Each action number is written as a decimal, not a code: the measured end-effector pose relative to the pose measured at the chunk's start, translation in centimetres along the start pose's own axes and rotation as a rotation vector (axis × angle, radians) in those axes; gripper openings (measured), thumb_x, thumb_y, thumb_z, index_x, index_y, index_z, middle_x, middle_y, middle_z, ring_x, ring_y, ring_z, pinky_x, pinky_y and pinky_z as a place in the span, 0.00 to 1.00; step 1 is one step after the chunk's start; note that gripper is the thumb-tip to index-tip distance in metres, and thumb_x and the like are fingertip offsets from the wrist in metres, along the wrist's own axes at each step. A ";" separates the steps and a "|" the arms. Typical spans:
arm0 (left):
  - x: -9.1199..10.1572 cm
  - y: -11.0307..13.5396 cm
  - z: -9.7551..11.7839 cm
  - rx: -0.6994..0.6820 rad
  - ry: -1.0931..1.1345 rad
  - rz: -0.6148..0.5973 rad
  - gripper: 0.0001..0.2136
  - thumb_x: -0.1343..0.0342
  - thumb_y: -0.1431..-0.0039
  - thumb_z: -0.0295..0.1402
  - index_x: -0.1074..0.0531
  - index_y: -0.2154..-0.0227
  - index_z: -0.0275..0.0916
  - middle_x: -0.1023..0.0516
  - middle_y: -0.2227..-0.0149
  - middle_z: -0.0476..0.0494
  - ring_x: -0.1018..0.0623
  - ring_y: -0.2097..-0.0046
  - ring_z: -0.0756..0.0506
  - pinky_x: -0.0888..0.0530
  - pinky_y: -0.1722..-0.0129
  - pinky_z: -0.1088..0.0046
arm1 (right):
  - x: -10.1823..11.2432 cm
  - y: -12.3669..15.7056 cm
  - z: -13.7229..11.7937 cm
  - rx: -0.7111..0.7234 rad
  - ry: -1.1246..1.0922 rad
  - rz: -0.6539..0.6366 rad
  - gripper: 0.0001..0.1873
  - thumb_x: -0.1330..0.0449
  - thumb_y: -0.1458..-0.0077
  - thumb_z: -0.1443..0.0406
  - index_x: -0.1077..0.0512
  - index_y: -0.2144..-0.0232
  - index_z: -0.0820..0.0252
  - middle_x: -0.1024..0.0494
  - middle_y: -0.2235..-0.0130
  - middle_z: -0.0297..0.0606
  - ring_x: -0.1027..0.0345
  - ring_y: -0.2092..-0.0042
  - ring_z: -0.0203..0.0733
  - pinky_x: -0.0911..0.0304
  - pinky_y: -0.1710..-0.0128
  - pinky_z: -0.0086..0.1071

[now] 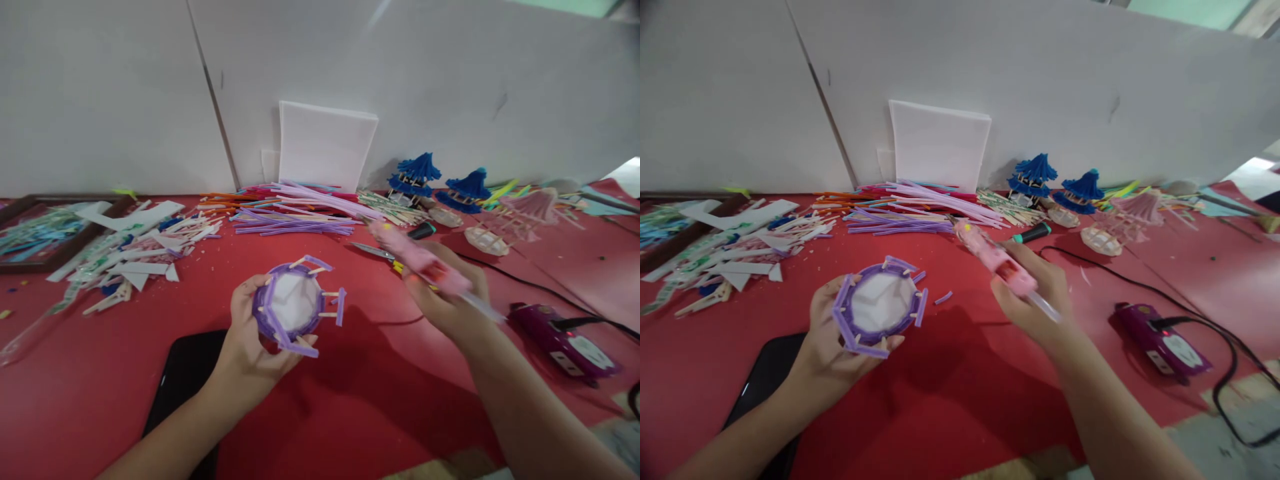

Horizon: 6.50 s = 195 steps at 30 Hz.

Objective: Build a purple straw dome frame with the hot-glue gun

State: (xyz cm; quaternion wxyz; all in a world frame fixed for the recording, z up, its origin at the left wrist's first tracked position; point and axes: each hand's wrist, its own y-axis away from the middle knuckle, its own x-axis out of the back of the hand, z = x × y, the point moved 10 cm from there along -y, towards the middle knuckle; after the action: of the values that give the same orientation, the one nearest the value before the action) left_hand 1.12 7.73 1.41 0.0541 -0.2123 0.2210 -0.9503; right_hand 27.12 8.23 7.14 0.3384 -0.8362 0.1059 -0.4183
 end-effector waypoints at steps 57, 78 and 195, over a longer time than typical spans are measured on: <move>-2.0 2.4 0.9 -0.020 -0.322 -0.776 0.12 0.34 0.54 0.40 0.27 0.69 0.41 0.25 0.63 0.44 0.25 0.60 0.42 0.28 0.61 0.68 | -13.9 -4.2 -3.9 0.152 -0.060 -0.909 0.13 0.45 0.44 0.71 0.23 0.59 0.65 0.20 0.57 0.42 0.27 0.58 0.39 0.37 0.58 0.29; -1.9 -3.3 3.7 0.125 -0.113 -0.503 0.12 0.41 0.46 0.42 0.23 0.64 0.41 0.18 0.64 0.46 0.20 0.62 0.44 0.26 0.61 0.70 | -10.3 -2.8 -6.1 -0.119 -0.381 -1.008 0.16 0.44 0.52 0.66 0.20 0.62 0.60 0.24 0.72 0.32 0.38 0.74 0.32 0.45 0.74 0.26; -5.7 -0.6 -2.4 0.621 0.379 -0.506 0.09 0.40 0.52 0.37 0.31 0.72 0.39 0.32 0.74 0.54 0.33 0.72 0.52 0.37 0.73 0.76 | -6.8 1.4 -3.8 -0.138 -0.625 -0.407 0.08 0.44 0.44 0.68 0.24 0.66 0.59 0.23 0.67 0.38 0.31 0.64 0.39 0.38 0.66 0.33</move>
State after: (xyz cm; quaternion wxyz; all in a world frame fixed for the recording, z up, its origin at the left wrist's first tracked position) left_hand 5.25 10.34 -2.48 -0.1603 -0.0552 -0.1277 -0.9772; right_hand 20.07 8.50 3.49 0.2071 -0.9483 -0.1431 -0.1935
